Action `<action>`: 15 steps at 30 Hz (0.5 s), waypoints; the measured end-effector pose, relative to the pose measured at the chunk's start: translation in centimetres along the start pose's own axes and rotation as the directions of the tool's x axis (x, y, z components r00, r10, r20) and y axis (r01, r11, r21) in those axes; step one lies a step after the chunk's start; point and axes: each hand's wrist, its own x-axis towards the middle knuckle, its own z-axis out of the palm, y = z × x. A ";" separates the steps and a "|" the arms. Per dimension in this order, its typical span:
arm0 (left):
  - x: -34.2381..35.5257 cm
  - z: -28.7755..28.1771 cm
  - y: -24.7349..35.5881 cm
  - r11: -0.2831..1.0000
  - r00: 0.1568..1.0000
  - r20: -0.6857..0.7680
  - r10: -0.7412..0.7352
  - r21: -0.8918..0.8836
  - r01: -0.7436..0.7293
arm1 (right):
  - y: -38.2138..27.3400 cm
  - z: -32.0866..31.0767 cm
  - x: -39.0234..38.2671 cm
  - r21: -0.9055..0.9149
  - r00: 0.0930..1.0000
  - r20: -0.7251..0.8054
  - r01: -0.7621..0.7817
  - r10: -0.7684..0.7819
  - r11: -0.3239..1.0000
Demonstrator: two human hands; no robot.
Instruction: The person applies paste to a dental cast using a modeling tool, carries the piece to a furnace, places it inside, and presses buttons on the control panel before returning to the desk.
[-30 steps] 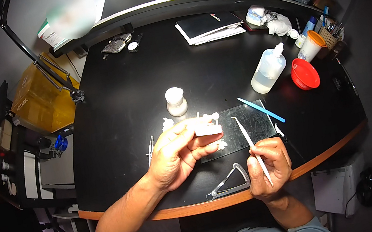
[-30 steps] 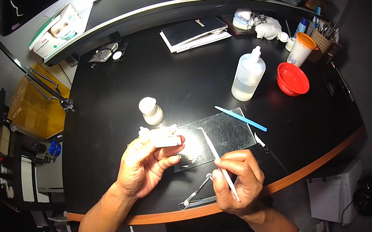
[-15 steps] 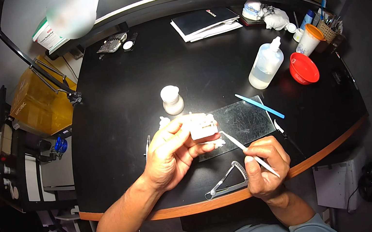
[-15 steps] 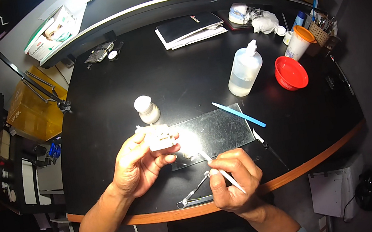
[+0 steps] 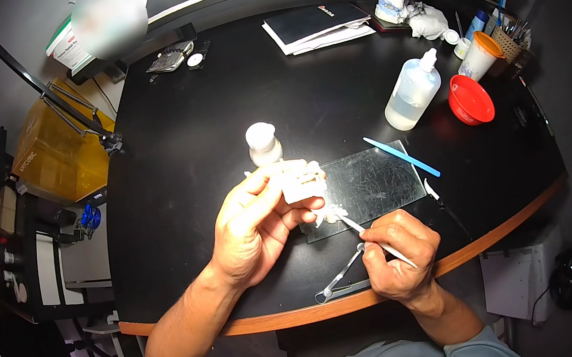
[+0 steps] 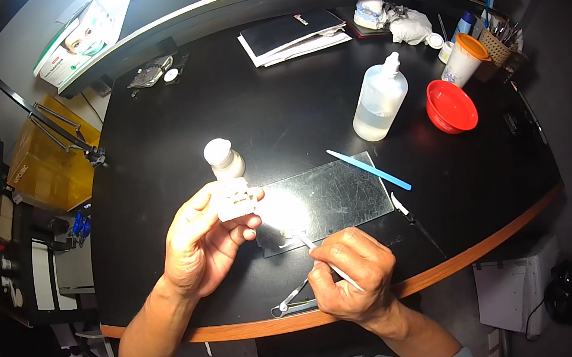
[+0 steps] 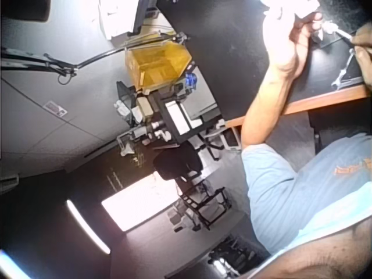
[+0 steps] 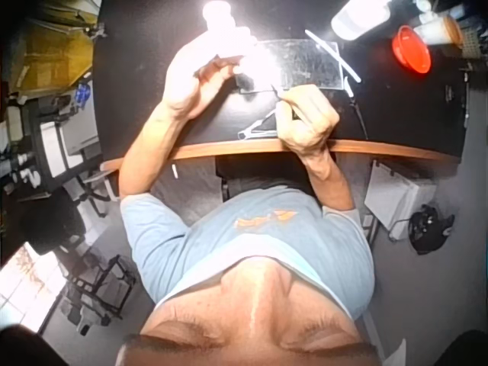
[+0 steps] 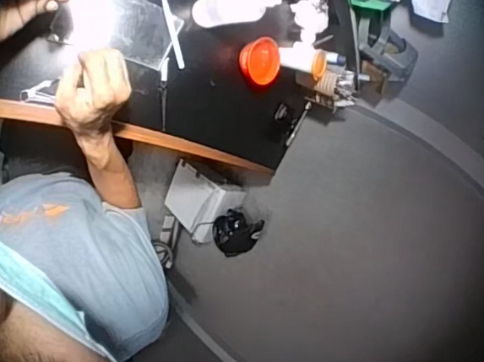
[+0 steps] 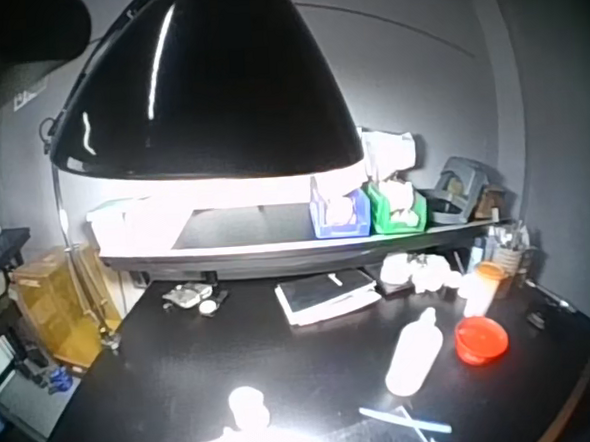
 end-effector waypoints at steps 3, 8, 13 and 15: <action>0.0 0.0 -0.1 1.000 1.000 0.006 0.006 0.020 -0.006 | -0.1 -0.1 0.0 0.004 1.000 0.003 -0.010 0.010 1.000; 0.0 -0.1 -0.3 0.999 1.000 0.020 -0.006 0.049 0.005 | -0.3 -0.4 -0.1 0.011 0.999 0.024 -0.031 0.031 0.999; -0.2 0.1 -0.5 0.997 1.000 0.012 -0.024 0.076 0.023 | -0.1 -1.7 -0.5 0.056 0.981 -0.140 0.146 -0.137 0.988; -0.1 0.2 -0.7 0.997 0.999 0.045 -0.032 0.070 0.029 | 0.2 -2.0 -1.1 0.039 0.948 -0.200 0.261 -0.248 0.965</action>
